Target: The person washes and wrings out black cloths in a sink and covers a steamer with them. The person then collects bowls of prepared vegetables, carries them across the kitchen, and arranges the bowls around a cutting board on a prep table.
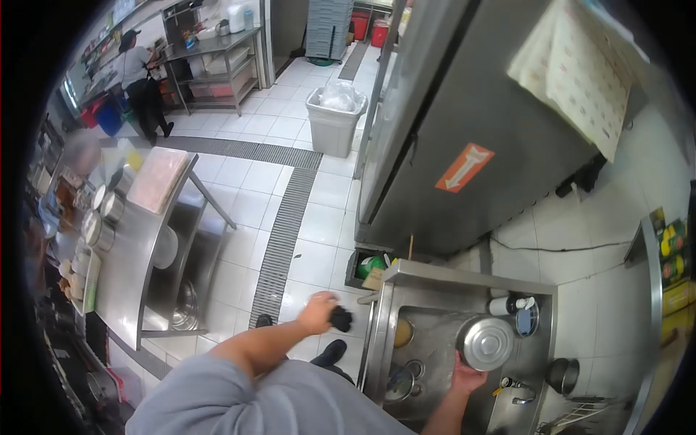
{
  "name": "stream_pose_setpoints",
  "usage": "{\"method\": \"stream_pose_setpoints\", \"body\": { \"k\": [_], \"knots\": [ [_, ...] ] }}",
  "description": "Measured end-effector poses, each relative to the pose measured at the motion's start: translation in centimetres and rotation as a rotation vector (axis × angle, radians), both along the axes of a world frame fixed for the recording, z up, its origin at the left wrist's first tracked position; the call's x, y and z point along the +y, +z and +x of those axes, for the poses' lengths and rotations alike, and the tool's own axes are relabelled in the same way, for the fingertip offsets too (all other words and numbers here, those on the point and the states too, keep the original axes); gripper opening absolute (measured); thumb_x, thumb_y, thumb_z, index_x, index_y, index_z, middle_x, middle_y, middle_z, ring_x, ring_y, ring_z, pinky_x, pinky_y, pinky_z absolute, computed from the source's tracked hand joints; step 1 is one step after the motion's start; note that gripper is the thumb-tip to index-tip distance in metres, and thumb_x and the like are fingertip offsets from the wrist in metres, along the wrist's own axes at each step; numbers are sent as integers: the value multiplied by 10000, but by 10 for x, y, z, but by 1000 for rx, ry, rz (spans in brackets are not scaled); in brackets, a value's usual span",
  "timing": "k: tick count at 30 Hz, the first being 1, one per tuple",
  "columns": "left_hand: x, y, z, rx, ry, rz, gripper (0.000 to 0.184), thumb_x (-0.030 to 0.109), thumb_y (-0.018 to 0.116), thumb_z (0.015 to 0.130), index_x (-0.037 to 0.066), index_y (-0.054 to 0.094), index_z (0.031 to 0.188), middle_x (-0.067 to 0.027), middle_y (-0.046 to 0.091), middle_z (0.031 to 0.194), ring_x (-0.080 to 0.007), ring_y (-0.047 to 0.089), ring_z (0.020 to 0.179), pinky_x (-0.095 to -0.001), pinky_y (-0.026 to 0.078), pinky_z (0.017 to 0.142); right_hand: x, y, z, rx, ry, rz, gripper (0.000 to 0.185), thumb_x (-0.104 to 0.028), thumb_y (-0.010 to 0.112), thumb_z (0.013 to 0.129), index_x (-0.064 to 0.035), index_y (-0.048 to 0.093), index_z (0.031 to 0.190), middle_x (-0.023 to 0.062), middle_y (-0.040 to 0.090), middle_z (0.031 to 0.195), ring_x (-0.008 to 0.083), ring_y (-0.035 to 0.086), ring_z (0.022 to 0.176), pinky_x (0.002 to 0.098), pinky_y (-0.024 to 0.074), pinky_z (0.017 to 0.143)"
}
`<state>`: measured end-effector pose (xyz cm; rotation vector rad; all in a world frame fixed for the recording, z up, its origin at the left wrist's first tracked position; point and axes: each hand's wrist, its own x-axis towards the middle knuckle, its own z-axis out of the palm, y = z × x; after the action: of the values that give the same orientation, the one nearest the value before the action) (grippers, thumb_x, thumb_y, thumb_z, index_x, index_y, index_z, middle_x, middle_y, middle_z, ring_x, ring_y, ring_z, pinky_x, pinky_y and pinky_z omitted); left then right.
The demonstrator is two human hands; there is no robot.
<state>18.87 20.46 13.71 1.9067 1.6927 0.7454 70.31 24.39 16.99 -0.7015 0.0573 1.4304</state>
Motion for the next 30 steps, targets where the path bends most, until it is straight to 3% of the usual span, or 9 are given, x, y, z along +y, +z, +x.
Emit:
{"method": "stream_pose_setpoints", "body": {
  "k": [4, 5, 6, 7, 9, 12, 19, 22, 30],
  "knots": [
    [-127, -38, -142, 106, 536, -212, 289, 163, 749, 694, 36, 704, 949, -198, 682, 1020, -408, 645, 1000, -491, 526, 906, 8, 39, -4, -28, 11, 143, 627, -475, 520, 922, -188, 500, 1479, 79, 468, 1554, 377, 372, 1454, 699, 305, 1134],
    [-179, -107, -200, 261, 546, -504, 291, 242, 729, 755, 58, 727, 980, -214, 704, 998, -414, 669, 980, -506, 537, 882, 9, 70, -33, -73, -104, 65, 623, -500, 513, 929, -192, 507, 1471, 71, 480, 1539, 374, 389, 1438, 698, 333, 1115],
    [-206, -67, -224, 241, 719, -810, 312, 292, 681, 822, 62, 738, 1024, -216, 727, 1035, -406, 693, 1001, -509, 547, 874, 8, 80, -43, -154, -127, 43, 645, -524, 536, 931, -198, 478, 1484, 54, 442, 1562, 370, 384, 1442, 705, 338, 1109],
    [-265, -109, -268, 291, 774, -908, 330, 303, 636, 866, 68, 739, 1072, -209, 736, 1065, -393, 704, 1027, -501, 557, 875, 10, 100, -70, -251, -212, 24, 662, -528, 547, 937, -195, 444, 1500, 60, 410, 1579, 367, 375, 1449, 704, 337, 1114],
    [-375, -179, -342, 499, 531, -1109, 324, 263, 617, 882, 103, 742, 1135, -176, 726, 1157, -346, 686, 1115, -454, 536, 968, 7, 134, -122, -349, -301, 16, 681, -531, 557, 944, -191, 411, 1515, 66, 378, 1595, 364, 365, 1457, 703, 336, 1119],
    [-438, -171, -389, 444, 376, -1214, 373, 422, 670, 884, 176, 745, 1154, -142, 727, 1180, -307, 686, 1127, -424, 530, 982, 13, 167, -192, -249, -382, 122, 698, -502, 564, 975, -175, 340, 1549, 88, 336, 1611, 369, 345, 1467, 699, 332, 1133],
    [-344, -190, -433, 225, 487, -1127, 447, 464, 645, 905, 143, 710, 1209, -180, 703, 1211, -369, 662, 1149, -457, 536, 967, 44, 218, -346, -318, -334, 319, 665, -481, 551, 1003, -170, 355, 1557, 106, 346, 1612, 370, 318, 1482, 669, 280, 1149],
    [-245, -204, -454, 295, 271, -903, 411, 442, 621, 921, 137, 709, 1183, -181, 707, 1196, -388, 668, 1119, -471, 540, 964, 61, 218, -380, -407, -286, 349, 676, -486, 562, 999, -170, 350, 1558, 98, 342, 1614, 358, 312, 1486, 665, 284, 1144],
    [-55, -91, -476, -62, 518, -753, 411, 400, 774, 733, 78, 766, 988, -233, 729, 1033, -415, 689, 999, -483, 541, 872, 108, 180, -455, -489, -54, 198, 684, -509, 581, 995, -145, 361, 1530, 89, 410, 1566, 337, 422, 1409, 581, 376, 1136]
  ]
}}
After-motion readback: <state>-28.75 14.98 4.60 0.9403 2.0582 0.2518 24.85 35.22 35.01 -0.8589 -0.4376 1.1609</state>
